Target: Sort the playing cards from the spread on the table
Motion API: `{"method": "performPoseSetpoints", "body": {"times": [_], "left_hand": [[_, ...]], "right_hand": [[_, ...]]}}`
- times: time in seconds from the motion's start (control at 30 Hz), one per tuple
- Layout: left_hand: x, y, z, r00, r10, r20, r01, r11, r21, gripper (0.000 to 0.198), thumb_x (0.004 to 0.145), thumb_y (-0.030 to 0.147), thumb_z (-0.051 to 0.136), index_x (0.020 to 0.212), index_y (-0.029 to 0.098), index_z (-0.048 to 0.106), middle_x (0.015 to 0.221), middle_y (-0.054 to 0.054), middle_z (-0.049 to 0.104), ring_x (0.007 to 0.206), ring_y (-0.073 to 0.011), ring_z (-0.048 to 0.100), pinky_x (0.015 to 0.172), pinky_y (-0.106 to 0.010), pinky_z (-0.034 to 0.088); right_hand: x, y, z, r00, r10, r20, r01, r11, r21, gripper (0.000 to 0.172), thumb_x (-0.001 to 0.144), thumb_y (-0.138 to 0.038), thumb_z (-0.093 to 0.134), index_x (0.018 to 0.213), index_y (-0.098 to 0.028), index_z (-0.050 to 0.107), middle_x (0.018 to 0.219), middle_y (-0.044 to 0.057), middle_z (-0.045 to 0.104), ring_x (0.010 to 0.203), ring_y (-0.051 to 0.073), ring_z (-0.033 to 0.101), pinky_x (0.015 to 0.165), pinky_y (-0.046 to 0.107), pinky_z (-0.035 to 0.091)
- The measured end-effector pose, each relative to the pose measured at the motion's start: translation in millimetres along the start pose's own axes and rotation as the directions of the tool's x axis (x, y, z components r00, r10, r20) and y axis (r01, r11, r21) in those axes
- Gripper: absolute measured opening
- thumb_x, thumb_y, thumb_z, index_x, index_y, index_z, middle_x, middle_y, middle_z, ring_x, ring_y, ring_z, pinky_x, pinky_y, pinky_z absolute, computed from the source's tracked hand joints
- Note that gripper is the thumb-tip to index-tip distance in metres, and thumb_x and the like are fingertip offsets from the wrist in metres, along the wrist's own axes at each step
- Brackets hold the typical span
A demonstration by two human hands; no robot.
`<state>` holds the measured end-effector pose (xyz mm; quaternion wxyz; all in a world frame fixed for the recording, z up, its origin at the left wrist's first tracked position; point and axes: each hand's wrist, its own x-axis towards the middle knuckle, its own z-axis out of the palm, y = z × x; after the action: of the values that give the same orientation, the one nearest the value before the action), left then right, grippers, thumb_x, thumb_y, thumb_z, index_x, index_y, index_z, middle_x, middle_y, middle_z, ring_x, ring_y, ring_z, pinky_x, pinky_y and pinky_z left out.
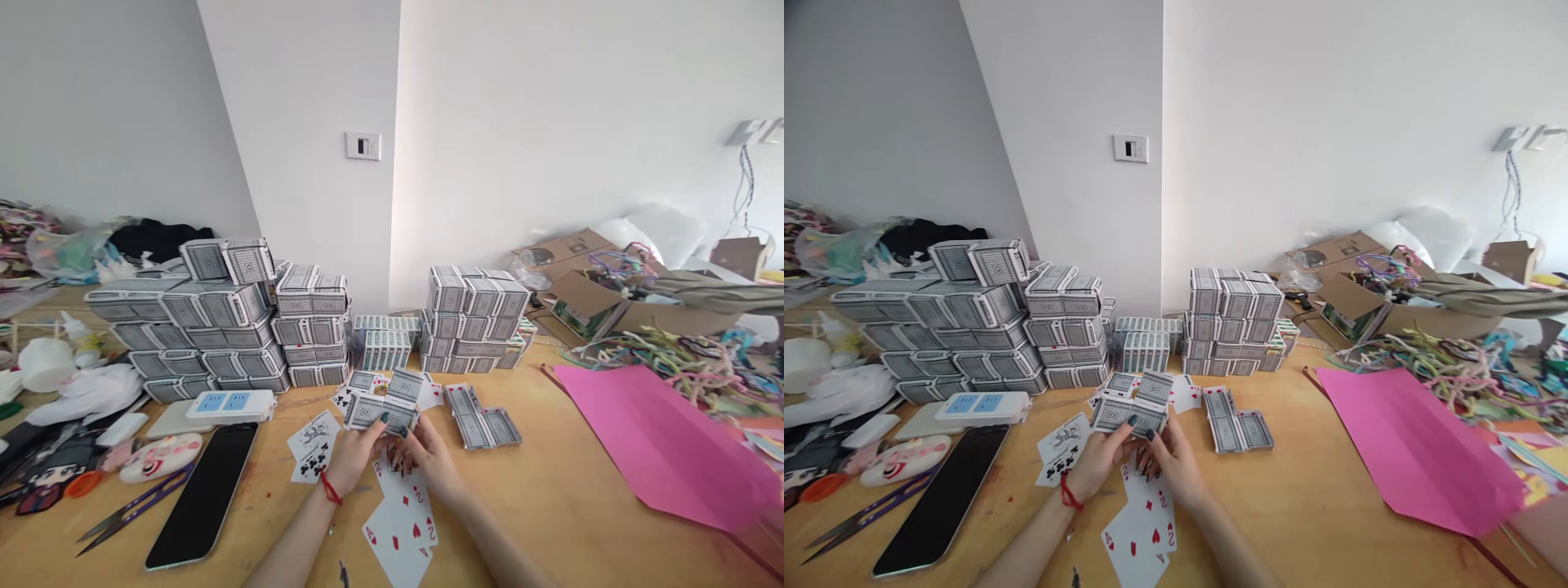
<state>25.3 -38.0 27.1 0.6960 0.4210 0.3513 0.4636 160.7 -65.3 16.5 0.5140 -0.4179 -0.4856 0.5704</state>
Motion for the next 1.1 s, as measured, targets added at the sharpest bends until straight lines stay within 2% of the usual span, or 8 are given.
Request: {"method": "performPoseSetpoints", "body": {"times": [0.1,0.2,0.3,0.37,0.5,0.7,0.83,1.1], "left_hand": [[5.7,3.8,-10.4,0.999,0.016,-0.049,-0.023,0.988,-0.15,0.028,0.07,0.027,0.058,0.096,0.015,0.057,0.096,-0.008,0.065,0.086,-0.0213,0.06,0.074,-0.033,0.048],[12.2,7.0,-24.0,0.986,-0.051,-0.156,0.009,0.966,-0.258,0.026,0.071,0.023,0.057,0.095,0.014,0.056,0.085,-0.006,0.067,0.076,-0.0191,0.063,0.072,-0.033,0.05],[16.4,7.8,-32.7,0.971,-0.086,-0.225,0.0,0.934,-0.358,0.019,0.072,0.017,0.054,0.091,0.014,0.057,0.076,-0.004,0.067,0.068,-0.0152,0.064,0.067,-0.029,0.052],[17.7,7.9,-34.6,0.961,-0.105,-0.257,-0.011,0.911,-0.412,0.016,0.072,0.013,0.053,0.088,0.013,0.057,0.073,-0.003,0.067,0.064,-0.0131,0.063,0.064,-0.025,0.052],[18.3,8.3,-33.7,0.953,-0.107,-0.284,-0.033,0.893,-0.448,0.02,0.07,0.006,0.053,0.088,0.014,0.058,0.077,-0.003,0.068,0.066,-0.012,0.063,0.065,-0.024,0.052],[16.9,7.2,-31.7,0.974,-0.076,-0.215,-0.009,0.93,-0.366,0.027,0.068,0.006,0.056,0.094,0.013,0.058,0.084,-0.006,0.068,0.078,-0.0178,0.063,0.073,-0.03,0.051],[16.0,7.9,-30.8,0.979,-0.076,-0.191,0.005,0.937,-0.35,0.027,0.069,0.008,0.056,0.096,0.013,0.057,0.087,-0.007,0.068,0.08,-0.0187,0.063,0.073,-0.031,0.051],[17.9,6.6,-32.3,0.956,-0.088,-0.28,-0.038,0.908,-0.417,0.029,0.068,0.006,0.055,0.096,0.013,0.057,0.084,-0.006,0.068,0.067,-0.0144,0.064,0.065,-0.025,0.052]], "right_hand": [[-1.6,-0.4,-5.9,0.993,-0.106,-0.059,0.082,0.946,-0.314,0.038,0.073,-0.043,0.053,0.105,-0.022,0.049,0.075,0.001,0.054,0.06,0.014,0.052,0.054,0.027,0.042],[-3.8,-1.0,-10.5,0.985,-0.173,-0.016,0.126,0.773,-0.621,0.056,0.063,-0.039,0.063,0.114,-0.024,0.046,0.112,0.008,0.049,0.09,0.023,0.05,0.076,0.036,0.04],[-4.8,0.0,-10.0,0.99,-0.114,0.082,0.135,0.614,-0.778,0.079,0.055,-0.036,0.069,0.126,-0.024,0.035,0.129,0.008,0.038,0.11,0.029,0.036,0.091,0.041,0.029],[-4.1,0.1,-9.2,0.992,-0.057,0.111,0.124,0.576,-0.808,0.079,0.056,-0.033,0.068,0.127,-0.024,0.034,0.127,0.007,0.041,0.107,0.029,0.038,0.09,0.04,0.03],[-1.6,-2.0,-11.7,0.993,-0.043,0.113,0.118,0.562,-0.819,0.072,0.052,-0.03,0.07,0.118,-0.023,0.044,0.118,0.008,0.044,0.103,0.028,0.04,0.088,0.036,0.032],[-1.8,-0.2,-14.8,0.999,-0.013,0.03,0.032,0.568,-0.822,0.086,0.037,-0.035,0.077,0.115,-0.023,0.044,0.105,0.008,0.042,0.1,0.029,0.039,0.084,0.037,0.035],[-2.0,3.1,-14.7,1.0,-0.024,0.0,0.015,0.601,-0.799,0.083,0.034,-0.033,0.079,0.11,-0.02,0.047,0.1,0.007,0.041,0.096,0.027,0.04,0.082,0.035,0.036],[0.4,3.2,-14.9,0.996,-0.061,-0.068,-0.005,0.708,-0.706,0.022,0.052,-0.021,0.068,0.069,-0.017,0.055,0.081,0.002,0.046,0.079,0.019,0.047,0.071,0.029,0.039]]}}
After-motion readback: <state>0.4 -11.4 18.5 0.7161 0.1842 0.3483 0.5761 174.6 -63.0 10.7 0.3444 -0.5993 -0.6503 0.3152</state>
